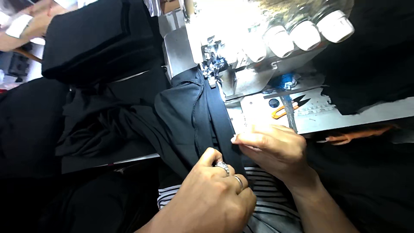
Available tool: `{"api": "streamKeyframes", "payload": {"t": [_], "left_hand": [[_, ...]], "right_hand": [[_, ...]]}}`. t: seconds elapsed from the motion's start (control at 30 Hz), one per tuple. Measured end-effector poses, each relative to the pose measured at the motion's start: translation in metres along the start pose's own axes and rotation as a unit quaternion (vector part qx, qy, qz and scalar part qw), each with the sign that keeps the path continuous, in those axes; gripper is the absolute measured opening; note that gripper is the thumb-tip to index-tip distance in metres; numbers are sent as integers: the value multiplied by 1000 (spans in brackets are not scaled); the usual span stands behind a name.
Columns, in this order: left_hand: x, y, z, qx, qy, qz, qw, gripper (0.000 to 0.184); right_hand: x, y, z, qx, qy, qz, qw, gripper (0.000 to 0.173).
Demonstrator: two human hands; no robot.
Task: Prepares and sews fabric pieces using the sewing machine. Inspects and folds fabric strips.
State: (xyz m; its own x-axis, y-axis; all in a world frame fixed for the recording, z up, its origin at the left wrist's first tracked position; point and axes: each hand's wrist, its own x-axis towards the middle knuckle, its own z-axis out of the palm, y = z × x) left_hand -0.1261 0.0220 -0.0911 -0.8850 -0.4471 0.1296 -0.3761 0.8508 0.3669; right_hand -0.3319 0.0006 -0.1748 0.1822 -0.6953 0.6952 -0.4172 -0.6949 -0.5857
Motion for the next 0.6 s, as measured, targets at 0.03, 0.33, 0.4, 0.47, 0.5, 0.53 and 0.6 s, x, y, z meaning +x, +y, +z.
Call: {"api": "streamKeyframes", "payload": {"t": [0.03,0.33,0.4,0.47,0.5,0.53,0.6], "left_hand": [[0,1,2,-4,7,0,1000,24],[-39,-11,-95,65,79,-153,983,18],[-45,-28,-106,55,72,-171,981,21],[-47,-47,-107,34,55,-183,981,22],[-46,-55,-107,30,52,-189,980,22],[-44,-64,-107,27,53,-192,980,21],[-38,-78,-106,19,72,-190,979,18]], "right_hand": [[1,-1,-1,-9,-7,-2,1000,12],[-4,-19,-4,28,-88,47,995,17],[-10,-19,2,43,-74,61,994,16],[-12,-14,7,51,-65,66,994,14],[-10,-10,8,54,-66,71,994,14],[-7,-7,9,57,-67,76,993,15],[3,1,10,56,-67,82,993,15]]}}
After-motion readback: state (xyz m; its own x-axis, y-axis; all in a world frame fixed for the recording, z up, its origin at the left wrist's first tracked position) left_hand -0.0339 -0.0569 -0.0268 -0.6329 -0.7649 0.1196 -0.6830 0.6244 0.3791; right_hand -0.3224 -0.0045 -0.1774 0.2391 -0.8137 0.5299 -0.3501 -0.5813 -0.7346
